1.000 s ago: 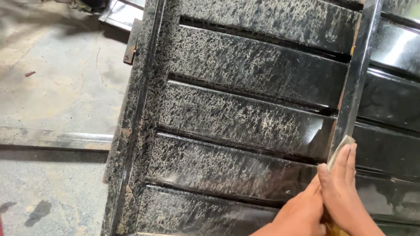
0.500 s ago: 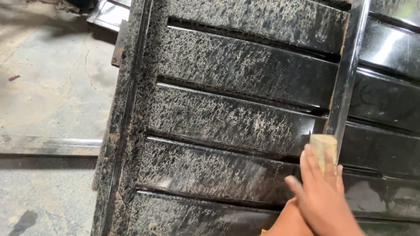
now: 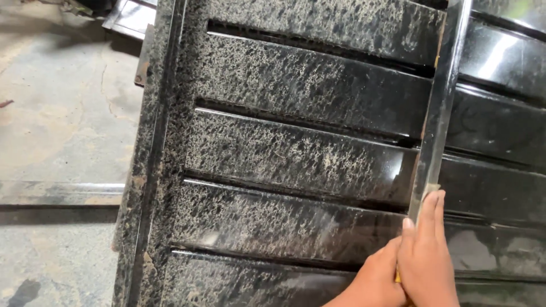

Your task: Sanding a large black metal surface using a small piece of sandpaper and a yellow cloth for wiping.

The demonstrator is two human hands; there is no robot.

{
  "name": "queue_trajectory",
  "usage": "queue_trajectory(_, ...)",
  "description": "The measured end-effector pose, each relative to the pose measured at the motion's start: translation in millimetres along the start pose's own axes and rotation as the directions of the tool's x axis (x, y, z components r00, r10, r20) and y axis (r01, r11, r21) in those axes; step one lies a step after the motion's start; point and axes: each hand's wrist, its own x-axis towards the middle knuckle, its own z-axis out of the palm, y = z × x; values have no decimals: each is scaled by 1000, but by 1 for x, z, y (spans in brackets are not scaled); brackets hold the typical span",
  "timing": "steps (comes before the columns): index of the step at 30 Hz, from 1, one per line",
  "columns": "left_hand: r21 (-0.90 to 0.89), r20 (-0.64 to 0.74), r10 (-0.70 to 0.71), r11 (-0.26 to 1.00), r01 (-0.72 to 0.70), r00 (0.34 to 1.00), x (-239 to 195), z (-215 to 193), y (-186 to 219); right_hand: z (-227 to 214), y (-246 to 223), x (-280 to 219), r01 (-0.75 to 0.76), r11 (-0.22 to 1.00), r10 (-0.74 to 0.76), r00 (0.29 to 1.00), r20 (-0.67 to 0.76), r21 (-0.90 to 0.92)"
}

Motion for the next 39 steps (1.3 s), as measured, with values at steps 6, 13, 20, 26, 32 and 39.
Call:
queue_trajectory(6,27,65,-239,971,238,969,5,-12,37,-12,-7,61,128,991,-127,992,23,-29)
queue_trajectory(13,51,-1,-219,974,219,976,5,-6,37,-10,3,21,191,981,-192,981,41,22)
queue_trajectory(20,-41,25,-261,964,262,965,7,-8,43,-6,15,17,133,989,-140,983,122,63)
queue_trajectory(26,68,46,-252,966,249,967,10,-11,48,-8,11,69,297,955,-297,955,22,20)
queue_trajectory(32,121,41,-326,940,319,944,6,-6,27,-10,15,0,259,965,-262,961,92,41)
queue_trajectory(39,51,76,-358,933,355,931,10,-14,52,-7,16,63,297,955,-297,952,80,12)
